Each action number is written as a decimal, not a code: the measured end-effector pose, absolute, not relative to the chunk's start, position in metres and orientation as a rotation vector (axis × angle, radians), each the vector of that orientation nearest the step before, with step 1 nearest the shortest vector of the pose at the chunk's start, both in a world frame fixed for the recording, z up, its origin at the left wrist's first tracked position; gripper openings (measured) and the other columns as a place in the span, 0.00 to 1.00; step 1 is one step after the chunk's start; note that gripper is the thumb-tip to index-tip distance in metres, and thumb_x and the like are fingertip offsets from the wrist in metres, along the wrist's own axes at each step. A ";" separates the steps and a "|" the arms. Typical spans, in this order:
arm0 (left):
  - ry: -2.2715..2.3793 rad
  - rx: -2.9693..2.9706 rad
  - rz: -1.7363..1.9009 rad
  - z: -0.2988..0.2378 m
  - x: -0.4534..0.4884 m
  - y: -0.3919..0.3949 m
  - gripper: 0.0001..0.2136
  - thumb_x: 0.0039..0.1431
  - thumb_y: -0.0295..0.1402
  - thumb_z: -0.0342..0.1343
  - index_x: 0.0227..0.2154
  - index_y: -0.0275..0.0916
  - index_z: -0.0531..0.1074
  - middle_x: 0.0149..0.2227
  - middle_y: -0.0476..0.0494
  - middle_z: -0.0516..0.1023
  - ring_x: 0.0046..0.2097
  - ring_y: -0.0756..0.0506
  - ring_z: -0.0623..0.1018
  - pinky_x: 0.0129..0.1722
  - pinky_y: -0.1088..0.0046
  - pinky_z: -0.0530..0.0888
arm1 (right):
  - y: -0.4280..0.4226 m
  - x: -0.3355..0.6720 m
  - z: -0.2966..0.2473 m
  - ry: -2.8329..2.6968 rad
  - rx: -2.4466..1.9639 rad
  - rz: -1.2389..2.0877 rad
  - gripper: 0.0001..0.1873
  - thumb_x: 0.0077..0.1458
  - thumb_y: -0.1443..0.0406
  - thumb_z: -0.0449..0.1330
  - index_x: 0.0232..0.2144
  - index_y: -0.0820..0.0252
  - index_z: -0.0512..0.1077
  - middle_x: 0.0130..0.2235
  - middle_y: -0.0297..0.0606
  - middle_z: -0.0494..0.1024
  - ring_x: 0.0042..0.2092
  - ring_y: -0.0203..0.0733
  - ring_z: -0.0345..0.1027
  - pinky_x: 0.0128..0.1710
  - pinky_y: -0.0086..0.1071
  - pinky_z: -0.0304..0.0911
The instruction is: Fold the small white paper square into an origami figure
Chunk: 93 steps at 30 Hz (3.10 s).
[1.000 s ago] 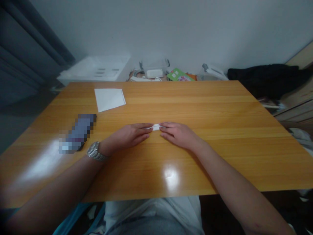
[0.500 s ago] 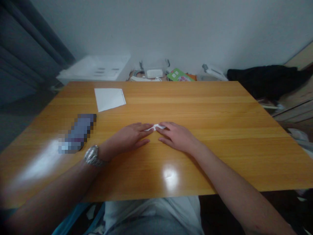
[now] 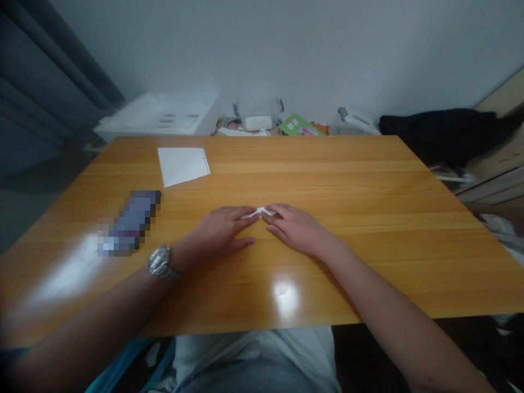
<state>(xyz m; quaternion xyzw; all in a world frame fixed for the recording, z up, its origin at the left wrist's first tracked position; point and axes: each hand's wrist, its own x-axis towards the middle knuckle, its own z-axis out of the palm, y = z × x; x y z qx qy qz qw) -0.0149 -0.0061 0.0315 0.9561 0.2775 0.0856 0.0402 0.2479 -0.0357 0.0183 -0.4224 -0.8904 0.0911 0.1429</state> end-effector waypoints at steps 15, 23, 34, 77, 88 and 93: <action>0.649 2.872 0.200 0.033 -0.030 0.012 0.23 0.70 0.43 0.52 0.63 0.41 0.67 0.68 0.39 0.65 0.66 0.41 0.70 0.65 0.62 0.68 | -0.029 0.266 0.012 -2.559 -1.164 0.402 0.22 0.70 0.62 0.51 0.63 0.52 0.70 0.66 0.38 0.68 0.66 0.47 0.64 0.66 0.47 0.63; 0.712 2.853 0.213 0.035 -0.027 0.011 0.22 0.69 0.43 0.53 0.62 0.43 0.69 0.66 0.40 0.68 0.64 0.41 0.72 0.63 0.61 0.70 | -0.028 0.266 0.013 -2.519 -1.151 0.421 0.21 0.70 0.61 0.52 0.62 0.50 0.71 0.65 0.38 0.70 0.64 0.47 0.66 0.65 0.48 0.64; 0.714 2.809 0.335 0.028 -0.022 0.014 0.20 0.71 0.42 0.50 0.61 0.39 0.67 0.60 0.38 0.74 0.59 0.40 0.75 0.61 0.58 0.70 | -0.023 0.264 0.016 -2.393 -1.116 0.549 0.21 0.72 0.58 0.48 0.59 0.52 0.73 0.60 0.39 0.77 0.61 0.44 0.70 0.64 0.46 0.64; 0.894 2.811 0.435 0.022 -0.006 0.015 0.12 0.73 0.34 0.48 0.44 0.36 0.76 0.49 0.40 0.79 0.49 0.42 0.78 0.51 0.65 0.76 | -0.018 0.242 0.001 -2.433 -1.060 0.150 0.12 0.68 0.66 0.56 0.48 0.58 0.78 0.50 0.44 0.80 0.50 0.48 0.74 0.49 0.42 0.71; 0.829 2.817 0.324 0.026 -0.012 0.009 0.15 0.73 0.36 0.48 0.50 0.36 0.76 0.56 0.36 0.76 0.55 0.41 0.79 0.56 0.64 0.76 | -0.021 0.238 -0.001 -2.393 -1.081 0.152 0.13 0.69 0.66 0.55 0.47 0.60 0.79 0.50 0.45 0.82 0.50 0.47 0.76 0.49 0.40 0.73; 0.798 2.829 0.294 0.026 -0.012 0.009 0.15 0.73 0.35 0.47 0.49 0.35 0.76 0.57 0.36 0.76 0.54 0.41 0.80 0.55 0.65 0.77 | -0.022 0.238 0.001 -2.400 -1.123 0.135 0.13 0.69 0.65 0.55 0.48 0.56 0.79 0.51 0.42 0.82 0.50 0.46 0.77 0.50 0.39 0.73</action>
